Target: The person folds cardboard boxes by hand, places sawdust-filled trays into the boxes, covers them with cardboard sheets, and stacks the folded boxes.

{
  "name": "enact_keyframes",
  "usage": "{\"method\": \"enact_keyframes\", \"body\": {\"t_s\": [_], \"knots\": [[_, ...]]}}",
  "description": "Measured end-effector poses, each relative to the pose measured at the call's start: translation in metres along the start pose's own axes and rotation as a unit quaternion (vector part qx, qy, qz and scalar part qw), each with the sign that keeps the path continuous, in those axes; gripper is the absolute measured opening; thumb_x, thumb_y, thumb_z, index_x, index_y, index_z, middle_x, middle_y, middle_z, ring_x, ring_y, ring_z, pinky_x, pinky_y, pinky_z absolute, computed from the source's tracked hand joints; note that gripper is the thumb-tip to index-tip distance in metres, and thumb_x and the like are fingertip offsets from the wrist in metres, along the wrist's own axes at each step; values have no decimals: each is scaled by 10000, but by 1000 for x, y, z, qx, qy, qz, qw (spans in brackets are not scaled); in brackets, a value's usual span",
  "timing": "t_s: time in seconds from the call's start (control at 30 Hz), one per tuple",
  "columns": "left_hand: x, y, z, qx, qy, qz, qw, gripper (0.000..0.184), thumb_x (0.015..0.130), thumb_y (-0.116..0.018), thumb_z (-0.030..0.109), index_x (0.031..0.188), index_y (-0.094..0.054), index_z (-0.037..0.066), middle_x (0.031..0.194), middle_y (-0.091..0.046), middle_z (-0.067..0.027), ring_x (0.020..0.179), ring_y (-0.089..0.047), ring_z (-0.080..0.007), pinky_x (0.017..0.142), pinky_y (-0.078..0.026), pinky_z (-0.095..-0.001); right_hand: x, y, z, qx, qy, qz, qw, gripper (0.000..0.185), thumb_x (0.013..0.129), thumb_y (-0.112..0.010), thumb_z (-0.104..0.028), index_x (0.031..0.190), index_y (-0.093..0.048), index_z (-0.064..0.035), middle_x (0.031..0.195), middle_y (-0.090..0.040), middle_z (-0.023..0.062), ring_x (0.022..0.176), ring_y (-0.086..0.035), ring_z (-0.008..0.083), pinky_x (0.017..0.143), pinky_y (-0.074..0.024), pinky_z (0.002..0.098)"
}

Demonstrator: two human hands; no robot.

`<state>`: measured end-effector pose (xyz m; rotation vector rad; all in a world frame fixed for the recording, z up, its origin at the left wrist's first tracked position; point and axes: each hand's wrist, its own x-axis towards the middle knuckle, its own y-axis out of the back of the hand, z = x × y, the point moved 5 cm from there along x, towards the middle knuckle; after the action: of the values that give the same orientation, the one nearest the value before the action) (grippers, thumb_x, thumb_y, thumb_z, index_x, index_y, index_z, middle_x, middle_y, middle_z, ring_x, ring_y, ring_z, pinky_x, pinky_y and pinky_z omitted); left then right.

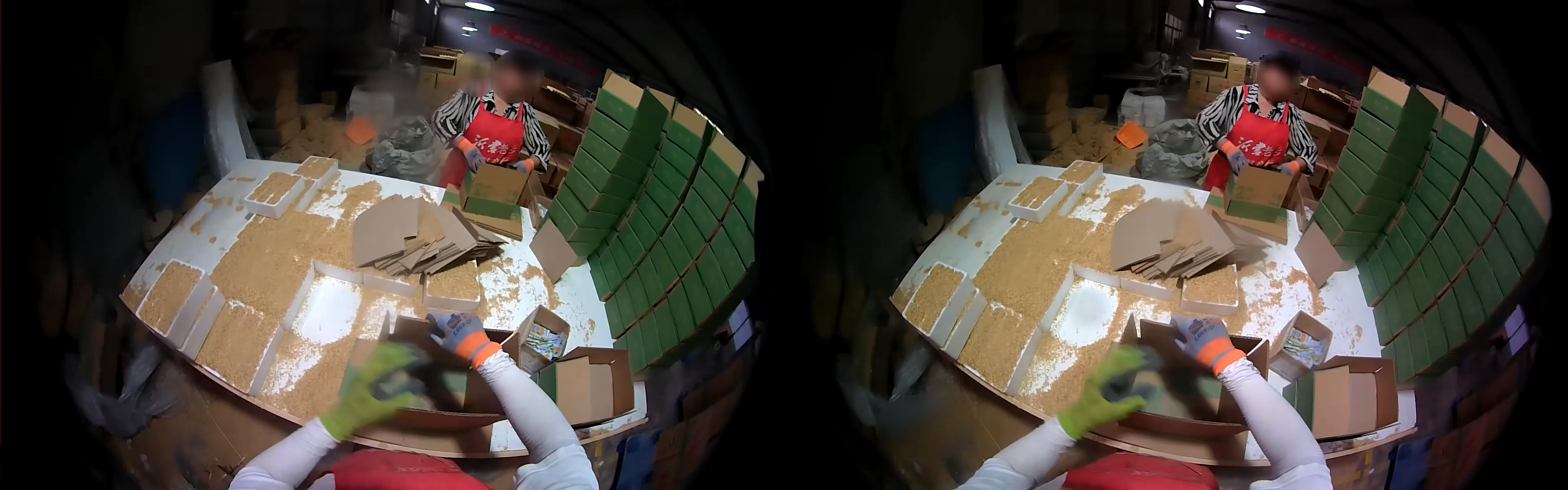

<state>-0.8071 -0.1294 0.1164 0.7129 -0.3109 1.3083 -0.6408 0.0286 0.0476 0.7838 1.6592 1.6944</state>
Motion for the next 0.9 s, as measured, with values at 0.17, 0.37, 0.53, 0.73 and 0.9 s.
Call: {"method": "enact_keyframes", "body": {"t_s": [0.17,0.37,0.53,0.73,0.9], "knots": [[4,37,-26,-249,217,-48,943,492,855,-677,126,1309,-560,-23,1254,-635,-101,1173,-584,-193,995,-472,-320,13,-4,7,7,-22,2,1000,446,914,-550,-470,1247,-560,-173,1029,-695,144,949,-674,320,803,-512,446],[-30,47,-119,-54,118,-47,990,450,761,-760,135,1193,-662,55,1282,-622,-136,1231,-565,-270,999,-485,-422,7,8,-1,72,-34,8,997,453,924,-528,-418,1279,-551,-137,1118,-679,161,1012,-654,334,860,-496,451],[-24,-57,-113,303,-40,-334,892,393,802,-712,332,1151,-674,153,1287,-587,-117,1281,-462,-370,1096,-337,-521,7,15,3,225,-28,53,973,469,930,-519,-397,1301,-534,-110,1171,-650,166,1050,-635,331,900,-488,452],[-27,-48,-101,322,-70,-194,924,408,847,-648,374,1186,-659,147,1360,-542,-110,1293,-444,-374,1085,-330,-512,-24,69,41,850,-6,218,480,512,993,-488,-409,1384,-480,-77,1301,-574,124,1106,-601,264,984,-475,440],[-20,-46,-100,318,-39,-212,923,431,843,-647,366,1212,-641,142,1367,-540,-112,1298,-442,-373,1083,-329,-518,-95,196,76,590,-1,612,527,370,1041,-421,-265,1316,-518,-37,1168,-623,143,1061,-612,259,954,-496,407]]}}
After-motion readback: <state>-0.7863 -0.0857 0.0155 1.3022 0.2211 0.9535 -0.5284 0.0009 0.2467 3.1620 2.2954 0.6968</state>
